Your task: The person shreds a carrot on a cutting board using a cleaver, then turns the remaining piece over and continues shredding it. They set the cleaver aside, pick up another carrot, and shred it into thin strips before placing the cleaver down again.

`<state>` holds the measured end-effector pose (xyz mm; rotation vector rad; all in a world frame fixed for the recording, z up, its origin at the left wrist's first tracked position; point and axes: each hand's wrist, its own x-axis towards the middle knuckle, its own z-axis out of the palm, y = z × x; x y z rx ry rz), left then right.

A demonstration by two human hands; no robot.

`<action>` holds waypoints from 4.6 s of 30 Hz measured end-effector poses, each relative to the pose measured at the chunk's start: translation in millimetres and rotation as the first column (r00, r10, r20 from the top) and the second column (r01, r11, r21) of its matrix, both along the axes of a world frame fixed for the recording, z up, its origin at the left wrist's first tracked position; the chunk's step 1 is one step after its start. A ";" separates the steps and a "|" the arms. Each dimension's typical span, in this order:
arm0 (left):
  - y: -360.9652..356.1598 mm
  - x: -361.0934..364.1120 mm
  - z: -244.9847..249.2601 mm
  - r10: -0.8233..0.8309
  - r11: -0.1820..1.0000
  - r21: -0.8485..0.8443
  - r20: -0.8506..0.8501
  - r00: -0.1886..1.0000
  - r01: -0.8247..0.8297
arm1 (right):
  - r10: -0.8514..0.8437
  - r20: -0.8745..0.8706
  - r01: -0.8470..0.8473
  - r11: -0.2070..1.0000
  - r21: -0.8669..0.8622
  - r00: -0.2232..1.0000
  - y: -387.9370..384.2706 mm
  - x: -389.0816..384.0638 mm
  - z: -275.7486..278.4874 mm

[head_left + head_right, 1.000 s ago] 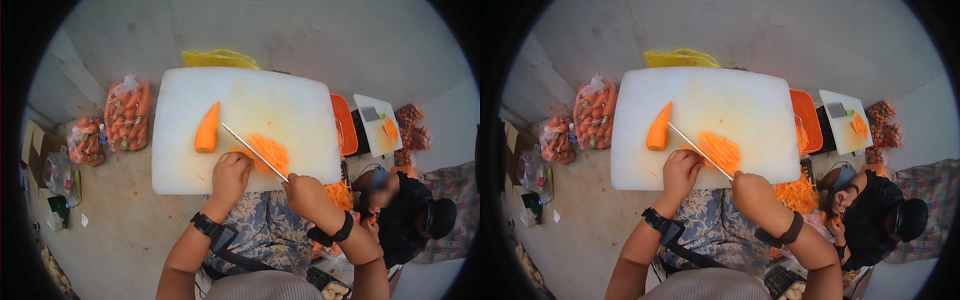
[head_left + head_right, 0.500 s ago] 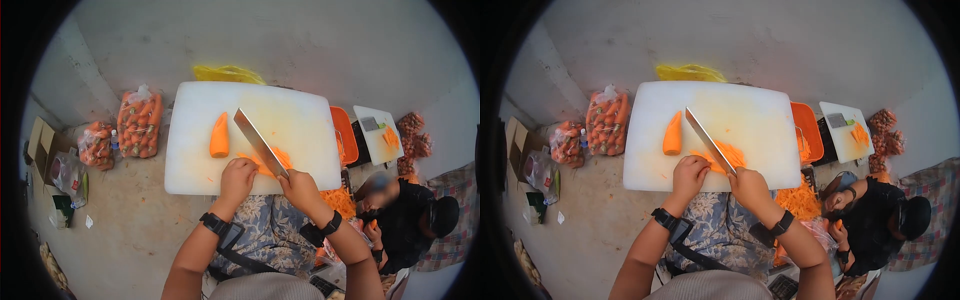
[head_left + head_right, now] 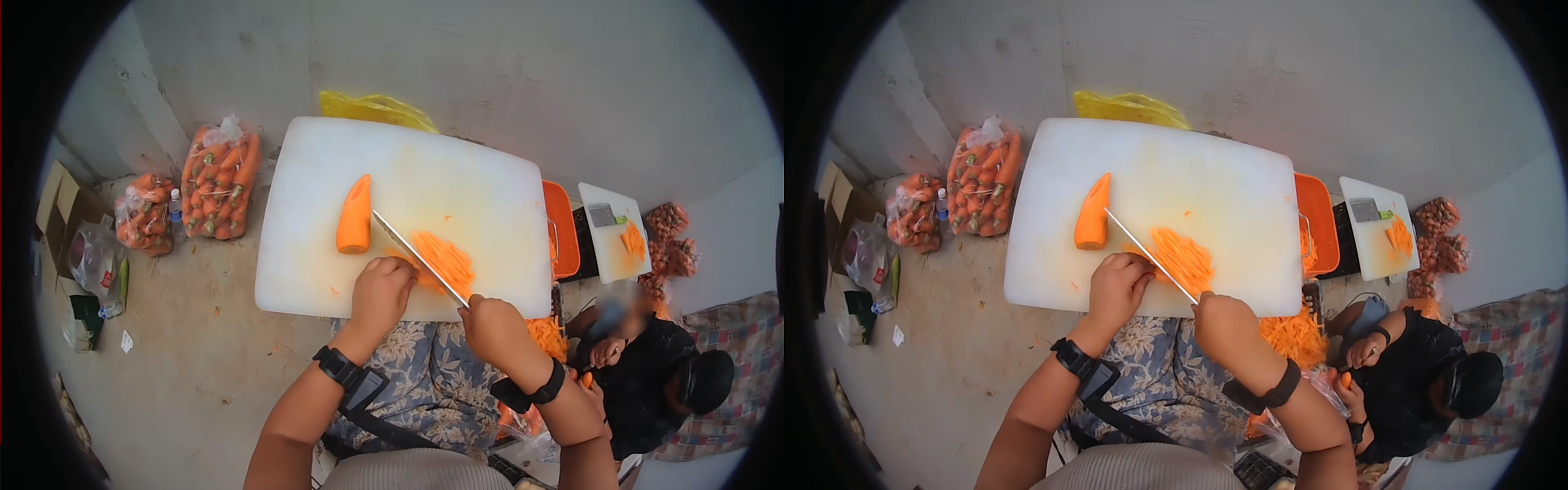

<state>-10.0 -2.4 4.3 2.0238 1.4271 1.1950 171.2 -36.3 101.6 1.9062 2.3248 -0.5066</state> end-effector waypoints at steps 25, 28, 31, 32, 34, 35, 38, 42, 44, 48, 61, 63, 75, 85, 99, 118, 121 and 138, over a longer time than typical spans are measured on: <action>-1.2 0.7 -2.0 0.007 0.997 0.081 0.008 1.000 -0.008 | -0.021 -0.137 0.029 0.998 0.057 0.990 -8.9 13.8 -8.2; -0.6 1.6 -1.2 0.018 0.998 0.064 0.015 1.000 -0.019 | -0.079 -0.087 0.075 0.996 -0.046 0.993 -2.7 7.2 -1.1; -1.0 2.4 -1.2 0.022 0.999 0.047 0.004 1.000 -0.022 | -0.120 -0.082 0.111 0.989 -0.102 0.989 7.5 3.3 -2.5; -1.3 3.0 -0.1 0.030 0.998 0.047 0.006 1.000 -0.030 | -0.122 -0.112 0.111 0.989 -0.093 0.986 9.6 1.8 -3.5; -1.4 4.3 -0.9 0.028 0.998 0.053 -0.002 1.000 -0.028 | -0.134 -0.183 0.127 0.991 -0.050 0.974 11.9 1.5 -14.4; -2.1 4.7 -2.0 0.042 0.998 0.057 -0.001 0.999 -0.041 | -0.130 -0.244 0.132 0.991 -0.008 0.961 11.7 1.2 -20.8; -4.2 4.2 -5.8 0.039 0.996 0.077 -0.015 0.999 -0.037 | -0.174 -0.303 0.199 0.978 0.057 0.937 10.5 -3.4 -31.9; -4.1 1.4 -8.7 0.012 0.997 0.076 0.037 0.999 -0.015 | -0.108 -0.349 0.165 0.977 0.137 0.931 5.0 5.8 -33.8; -3.8 0.2 -11.0 0.020 0.992 0.123 0.034 0.999 -0.024 | -0.109 -0.312 0.152 0.982 0.117 0.944 -0.3 6.3 -29.0; -8.7 1.1 -6.2 0.051 0.987 0.154 -0.001 0.999 -0.051 | -0.080 -0.270 0.110 0.989 0.098 0.960 -14.4 1.1 -12.4; -8.5 3.6 -3.4 0.076 0.993 0.098 -0.040 0.996 -0.072 | -0.091 -0.134 0.084 0.995 -0.058 0.987 -4.5 -1.0 -16.9; -6.7 3.7 -4.8 0.082 0.994 0.084 -0.063 0.995 -0.077 | -0.116 -0.183 0.113 0.993 -0.031 0.976 0.4 -1.0 -22.2; -12.5 -9.7 -10.1 0.115 0.986 0.116 0.051 0.992 -0.120 | -0.095 -0.277 0.131 0.985 0.115 0.956 -19.7 19.3 -15.1; -18.1 -14.6 -0.8 0.171 0.984 0.056 -0.017 0.985 -0.170 | 0.045 -0.152 -0.034 0.997 0.072 0.987 -15.4 25.2 -3.4; -4.3 -11.3 -1.4 0.176 0.984 -0.001 -0.081 0.981 -0.177 | -0.019 -0.122 0.022 1.000 0.020 0.992 -3.8 10.9 -16.2; -5.7 -10.3 -12.1 0.239 0.968 0.082 -0.017 0.971 -0.237 | -0.038 0.010 0.038 0.999 0.030 0.999 -11.3 7.3 -13.9; -8.2 -10.1 -11.8 0.219 0.974 0.057 -0.021 0.975 -0.218 | -0.050 0.023 0.049 0.999 0.010 0.998 -14.6 10.1 -13.9; -1.8 -8.3 -6.0 0.182 0.982 0.046 -0.033 0.983 -0.181 | -0.070 -0.177 0.086 0.993 0.086 0.982 16.4 -2.7 -30.9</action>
